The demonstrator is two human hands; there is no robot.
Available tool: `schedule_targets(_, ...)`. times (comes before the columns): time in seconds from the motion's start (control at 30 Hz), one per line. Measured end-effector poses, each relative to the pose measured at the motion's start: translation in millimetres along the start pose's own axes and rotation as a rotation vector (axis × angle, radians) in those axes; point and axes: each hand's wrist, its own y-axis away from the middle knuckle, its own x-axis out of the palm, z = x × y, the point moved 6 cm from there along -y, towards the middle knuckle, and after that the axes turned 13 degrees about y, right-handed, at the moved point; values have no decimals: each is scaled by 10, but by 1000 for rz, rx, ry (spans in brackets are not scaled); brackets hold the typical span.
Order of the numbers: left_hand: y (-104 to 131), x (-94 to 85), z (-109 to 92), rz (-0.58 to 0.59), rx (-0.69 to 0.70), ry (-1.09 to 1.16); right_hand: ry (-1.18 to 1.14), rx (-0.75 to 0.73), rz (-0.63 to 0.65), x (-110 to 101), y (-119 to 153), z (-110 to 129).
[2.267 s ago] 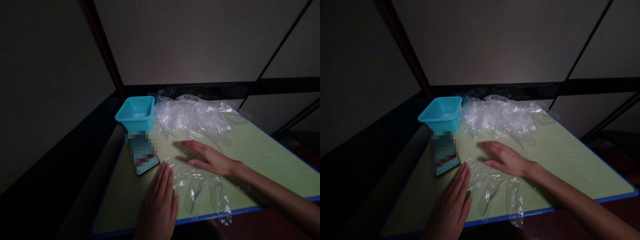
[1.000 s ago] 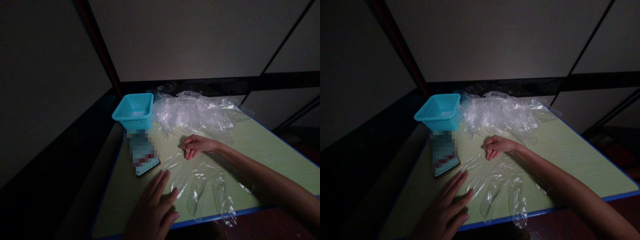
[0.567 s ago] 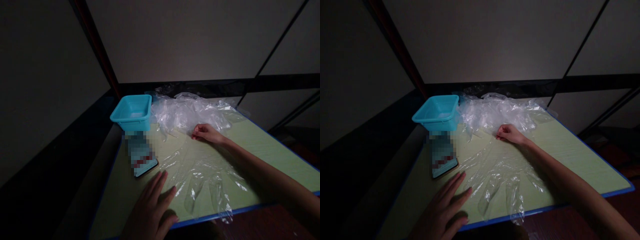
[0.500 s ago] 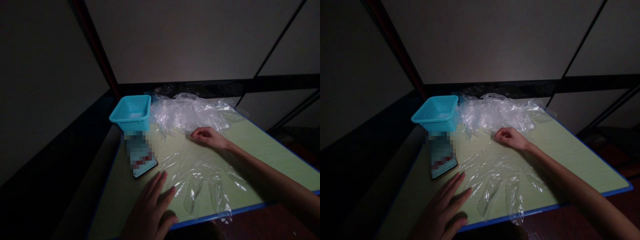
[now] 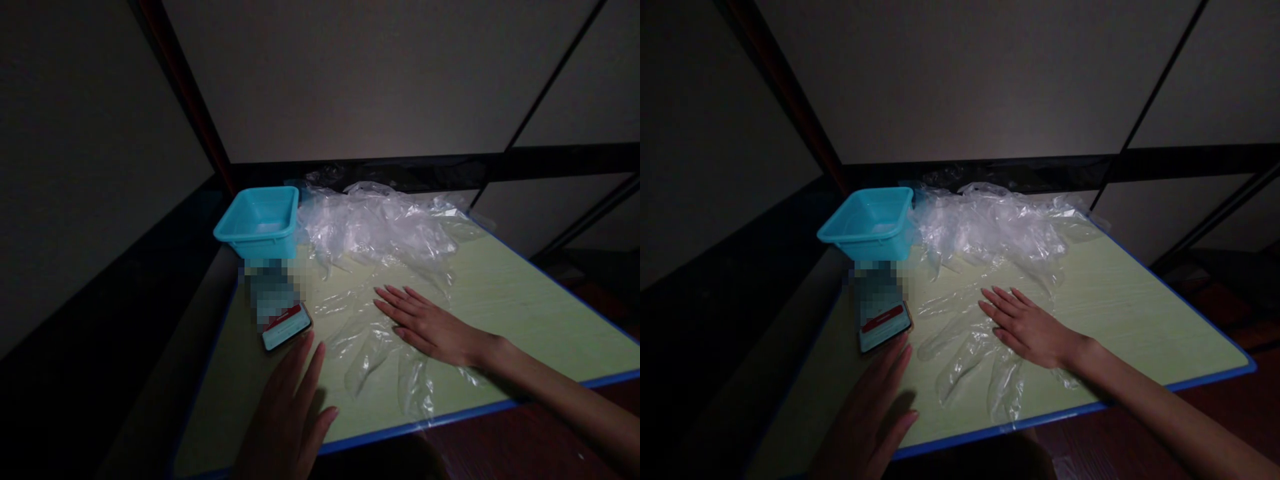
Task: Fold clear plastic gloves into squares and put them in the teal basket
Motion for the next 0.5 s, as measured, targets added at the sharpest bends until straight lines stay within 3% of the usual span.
schedule_targets(0.07,4,-23,-84,8,70,-10,12,35,-25,-7,-16,24)
schedule_targets(0.2,-8,6,-285,141,266,-34,24,67,-14,-27,-49,44)
schedule_targets(0.5,-55,75,-313,206,318,-100,66,87,-1,-43,-97,1)
